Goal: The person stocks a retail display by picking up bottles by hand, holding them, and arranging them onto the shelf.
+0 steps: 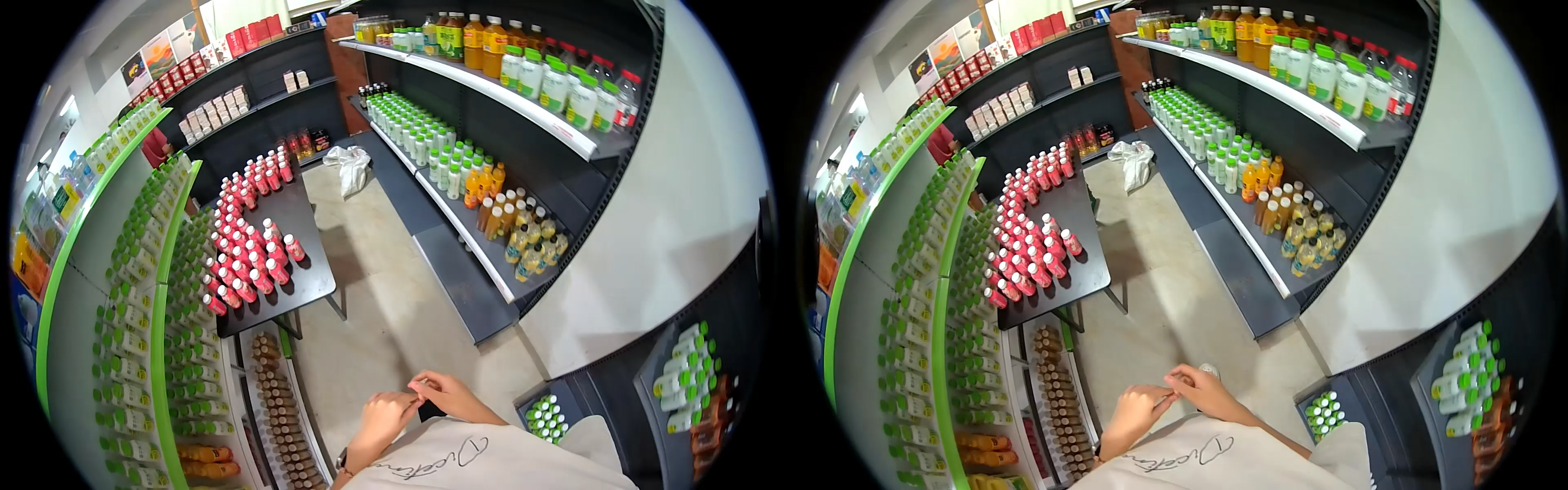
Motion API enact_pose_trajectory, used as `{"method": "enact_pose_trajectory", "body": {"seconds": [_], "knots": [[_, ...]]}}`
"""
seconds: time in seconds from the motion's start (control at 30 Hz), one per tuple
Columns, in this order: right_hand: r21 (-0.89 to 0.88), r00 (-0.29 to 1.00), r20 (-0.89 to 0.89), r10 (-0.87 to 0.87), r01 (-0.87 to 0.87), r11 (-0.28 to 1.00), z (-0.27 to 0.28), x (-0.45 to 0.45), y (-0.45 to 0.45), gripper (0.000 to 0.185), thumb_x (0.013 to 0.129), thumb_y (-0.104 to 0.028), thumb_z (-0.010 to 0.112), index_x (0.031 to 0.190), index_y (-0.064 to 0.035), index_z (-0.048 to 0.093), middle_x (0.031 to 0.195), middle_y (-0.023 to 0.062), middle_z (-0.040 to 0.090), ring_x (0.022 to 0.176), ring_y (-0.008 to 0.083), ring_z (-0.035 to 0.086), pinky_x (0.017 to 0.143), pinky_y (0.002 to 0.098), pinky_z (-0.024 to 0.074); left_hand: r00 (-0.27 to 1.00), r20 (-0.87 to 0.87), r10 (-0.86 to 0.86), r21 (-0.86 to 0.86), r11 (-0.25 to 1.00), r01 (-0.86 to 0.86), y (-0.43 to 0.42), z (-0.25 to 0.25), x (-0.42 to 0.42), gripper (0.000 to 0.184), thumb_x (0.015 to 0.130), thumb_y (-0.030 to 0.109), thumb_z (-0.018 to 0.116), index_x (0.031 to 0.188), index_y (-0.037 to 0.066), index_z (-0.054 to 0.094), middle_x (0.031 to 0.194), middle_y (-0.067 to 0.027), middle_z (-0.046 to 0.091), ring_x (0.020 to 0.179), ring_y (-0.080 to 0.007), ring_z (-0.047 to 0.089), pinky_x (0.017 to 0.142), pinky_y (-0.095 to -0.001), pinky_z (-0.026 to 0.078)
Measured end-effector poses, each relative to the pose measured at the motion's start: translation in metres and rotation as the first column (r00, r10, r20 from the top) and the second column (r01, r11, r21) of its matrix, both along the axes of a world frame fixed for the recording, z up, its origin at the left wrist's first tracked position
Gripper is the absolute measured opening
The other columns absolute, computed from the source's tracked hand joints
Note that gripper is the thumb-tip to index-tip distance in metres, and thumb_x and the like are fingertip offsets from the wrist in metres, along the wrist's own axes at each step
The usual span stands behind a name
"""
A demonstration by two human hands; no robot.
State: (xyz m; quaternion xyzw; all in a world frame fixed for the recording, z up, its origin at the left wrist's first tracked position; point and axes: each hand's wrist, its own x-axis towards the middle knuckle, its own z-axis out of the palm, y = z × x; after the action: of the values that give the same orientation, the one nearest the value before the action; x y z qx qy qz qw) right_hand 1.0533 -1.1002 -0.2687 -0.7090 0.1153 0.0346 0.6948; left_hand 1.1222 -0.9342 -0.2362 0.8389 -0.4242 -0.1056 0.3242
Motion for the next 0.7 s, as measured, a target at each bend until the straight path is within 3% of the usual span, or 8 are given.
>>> {"method": "enact_pose_trajectory", "body": {"seconds": [0.07, 0.13, 0.23, 0.47, 0.57, 0.7], "knots": [[-0.069, 1.000, 0.001, 0.025, -0.025, 0.997, 0.002, 0.039, -0.021, 0.032, 0.097, -0.033, 0.059, 0.108, -0.0033, 0.063, 0.072, 0.0034, 0.065, 0.068, 0.0097, 0.059, 0.063, 0.0245, 0.0442, 0.999, -0.021, 0.024, 0.034, 0.999, -0.023, -0.017, 0.016, 0.033, 0.015, 0.088, 0.021, 0.065, 0.091, 0.008, 0.073, 0.083, -0.0137, 0.070, 0.075, -0.0336, 0.065, 0.073, -0.0422, 0.050], [-0.141, 0.999, 0.006, 0.042, -0.041, 0.989, 0.033, 0.075, -0.039, 0.032, 0.096, -0.034, 0.059, 0.108, -0.0045, 0.064, 0.073, 0.0032, 0.065, 0.067, 0.0096, 0.059, 0.063, 0.0246, 0.0445, 0.999, 0.054, -0.001, 0.041, 0.999, -0.002, -0.034, 0.017, 0.070, 0.015, 0.087, 0.019, 0.065, 0.091, 0.007, 0.072, 0.082, -0.0139, 0.069, 0.075, -0.0339, 0.065, 0.073, -0.0426, 0.050], [-0.202, 0.996, 0.092, -0.005, 0.023, 0.979, 0.035, 0.114, -0.070, 0.031, 0.096, -0.034, 0.059, 0.108, -0.0051, 0.064, 0.074, 0.0030, 0.066, 0.067, 0.0089, 0.059, 0.062, 0.0242, 0.0442, 0.992, 0.120, -0.026, 0.026, 0.999, 0.023, -0.073, 0.026, 0.114, 0.015, 0.087, 0.018, 0.065, 0.091, 0.006, 0.071, 0.080, -0.0137, 0.068, 0.075, -0.0337, 0.065, 0.073, -0.0432, 0.050], [-0.140, 0.995, 0.004, -0.101, 0.101, 0.985, 0.016, 0.170, -0.129, 0.032, 0.096, -0.034, 0.060, 0.108, -0.0051, 0.065, 0.069, 0.0041, 0.066, 0.061, 0.0086, 0.056, 0.058, 0.0247, 0.0409, 0.997, -0.006, -0.078, 0.026, 0.997, 0.078, -0.135, 0.003, 0.180, 0.015, 0.087, 0.019, 0.063, 0.088, 0.007, 0.072, 0.077, -0.0125, 0.068, 0.072, -0.0328, 0.064, 0.071, -0.0424, 0.049], [-0.135, 0.996, -0.046, -0.070, 0.063, 0.989, 0.009, 0.200, -0.140, 0.033, 0.096, -0.034, 0.060, 0.106, -0.0033, 0.065, 0.070, 0.0052, 0.067, 0.063, 0.0103, 0.059, 0.060, 0.0250, 0.0435, 0.997, -0.065, -0.052, 0.031, 0.998, 0.054, -0.145, -0.008, 0.208, 0.015, 0.087, 0.019, 0.064, 0.087, 0.007, 0.072, 0.076, -0.0114, 0.068, 0.071, -0.0301, 0.065, 0.071, -0.0419, 0.050], [-0.133, 0.996, -0.085, -0.006, -0.005, 0.991, 0.001, 0.263, -0.153, 0.033, 0.096, -0.033, 0.060, 0.105, -0.0014, 0.064, 0.076, 0.0084, 0.070, 0.070, 0.0136, 0.066, 0.065, 0.0262, 0.0474, 0.999, -0.031, -0.013, -0.029, 1.000, 0.012, -0.153, -0.023, 0.262, 0.013, 0.085, 0.017, 0.066, 0.089, 0.005, 0.071, 0.077, -0.0151, 0.068, 0.071, -0.0329, 0.064, 0.071, -0.0409, 0.051]]}}
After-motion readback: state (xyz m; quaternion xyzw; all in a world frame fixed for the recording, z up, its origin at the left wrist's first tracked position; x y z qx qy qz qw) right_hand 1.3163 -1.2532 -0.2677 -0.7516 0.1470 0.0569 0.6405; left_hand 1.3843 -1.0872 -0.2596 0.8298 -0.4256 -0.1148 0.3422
